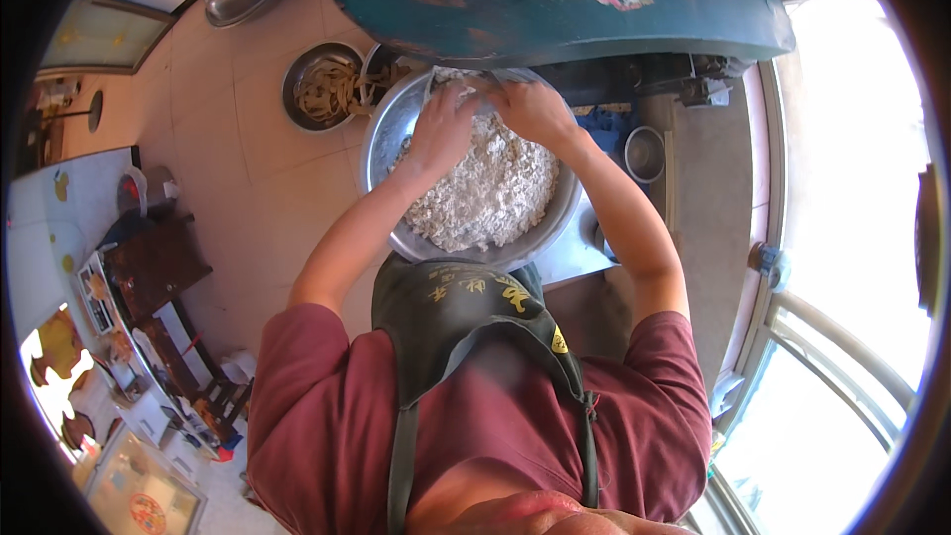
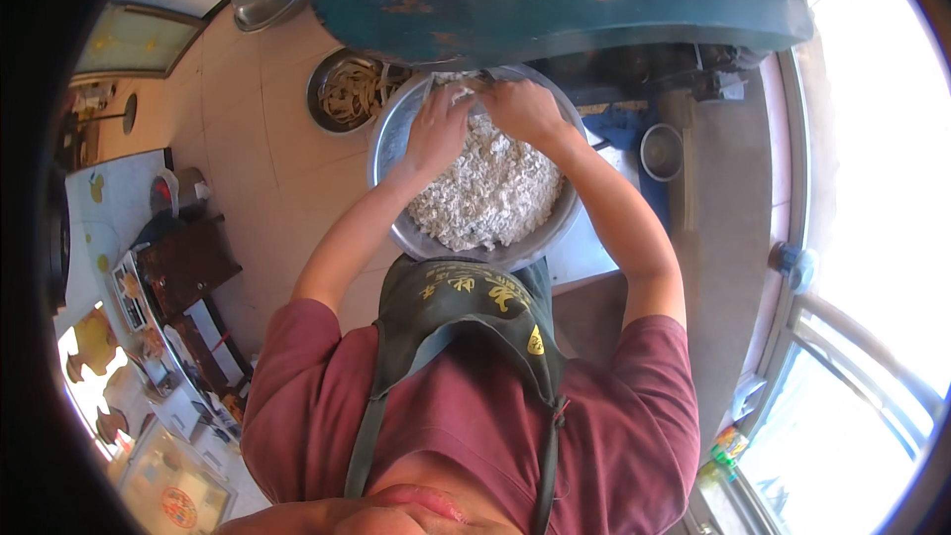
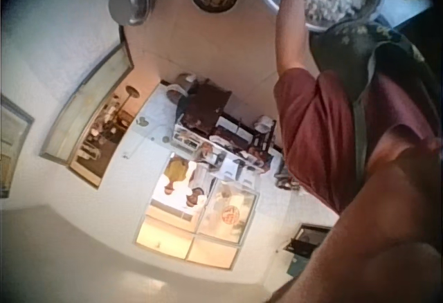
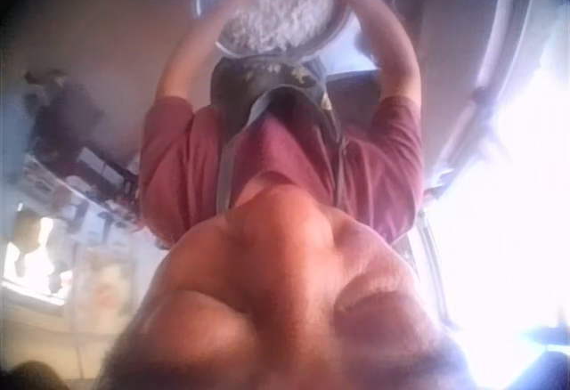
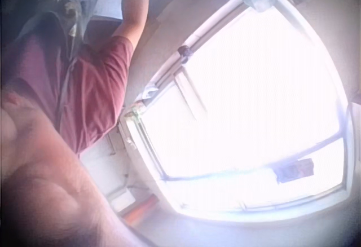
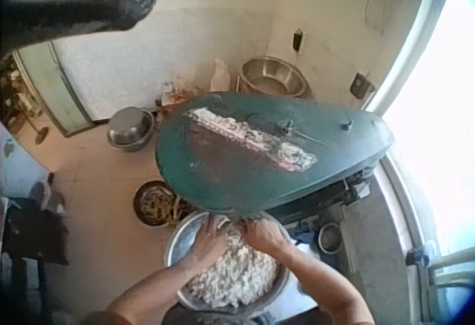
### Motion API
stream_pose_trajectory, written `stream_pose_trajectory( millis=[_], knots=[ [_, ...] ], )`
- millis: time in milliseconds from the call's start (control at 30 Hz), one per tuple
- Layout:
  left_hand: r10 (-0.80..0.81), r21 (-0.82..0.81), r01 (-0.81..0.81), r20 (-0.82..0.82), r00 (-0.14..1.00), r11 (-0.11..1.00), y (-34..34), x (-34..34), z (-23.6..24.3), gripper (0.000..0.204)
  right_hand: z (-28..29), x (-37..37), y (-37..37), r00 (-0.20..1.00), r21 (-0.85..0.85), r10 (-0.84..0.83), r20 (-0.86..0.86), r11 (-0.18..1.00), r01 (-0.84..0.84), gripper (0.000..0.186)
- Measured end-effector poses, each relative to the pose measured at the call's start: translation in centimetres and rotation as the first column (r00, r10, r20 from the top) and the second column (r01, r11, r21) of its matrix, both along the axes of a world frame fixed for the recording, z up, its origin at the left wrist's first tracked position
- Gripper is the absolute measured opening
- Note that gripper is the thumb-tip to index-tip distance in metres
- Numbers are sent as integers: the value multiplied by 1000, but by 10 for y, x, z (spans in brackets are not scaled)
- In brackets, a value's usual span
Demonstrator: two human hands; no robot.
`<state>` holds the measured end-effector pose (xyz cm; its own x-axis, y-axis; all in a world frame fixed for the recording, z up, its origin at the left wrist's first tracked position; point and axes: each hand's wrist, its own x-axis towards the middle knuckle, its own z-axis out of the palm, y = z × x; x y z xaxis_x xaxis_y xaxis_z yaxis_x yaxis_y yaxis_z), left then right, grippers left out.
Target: The person mixes dough in a large metal bowl by hand, using a scraper to pull material from the sides and turning the mixture over repeatedly.
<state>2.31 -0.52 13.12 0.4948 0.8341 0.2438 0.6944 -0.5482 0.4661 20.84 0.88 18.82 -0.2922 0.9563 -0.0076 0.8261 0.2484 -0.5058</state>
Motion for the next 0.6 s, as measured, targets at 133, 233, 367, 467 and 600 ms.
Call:
stream_pose_trajectory(
  millis=[133,233,367,467,600],
  knots=[
    [-332,-91,334,39,943,938,-37,25,-62,25,-35,-6,25,968,-198,-118,222,966,164,40],
    [-398,-104,408,105,911,907,-14,82,-96,29,-30,-2,22,981,-159,-125,149,976,148,40],
    [-398,-205,402,61,915,892,24,139,-127,35,-23,14,1,993,-146,-103,61,983,111,32],
    [-418,-314,383,-49,907,869,32,147,-142,40,-17,23,-11,994,-170,-113,7,979,113,30],
    [-476,-447,364,-168,863,817,29,121,-160,47,-6,27,-25,993,-164,-118,2,979,117,28]
  ],
)
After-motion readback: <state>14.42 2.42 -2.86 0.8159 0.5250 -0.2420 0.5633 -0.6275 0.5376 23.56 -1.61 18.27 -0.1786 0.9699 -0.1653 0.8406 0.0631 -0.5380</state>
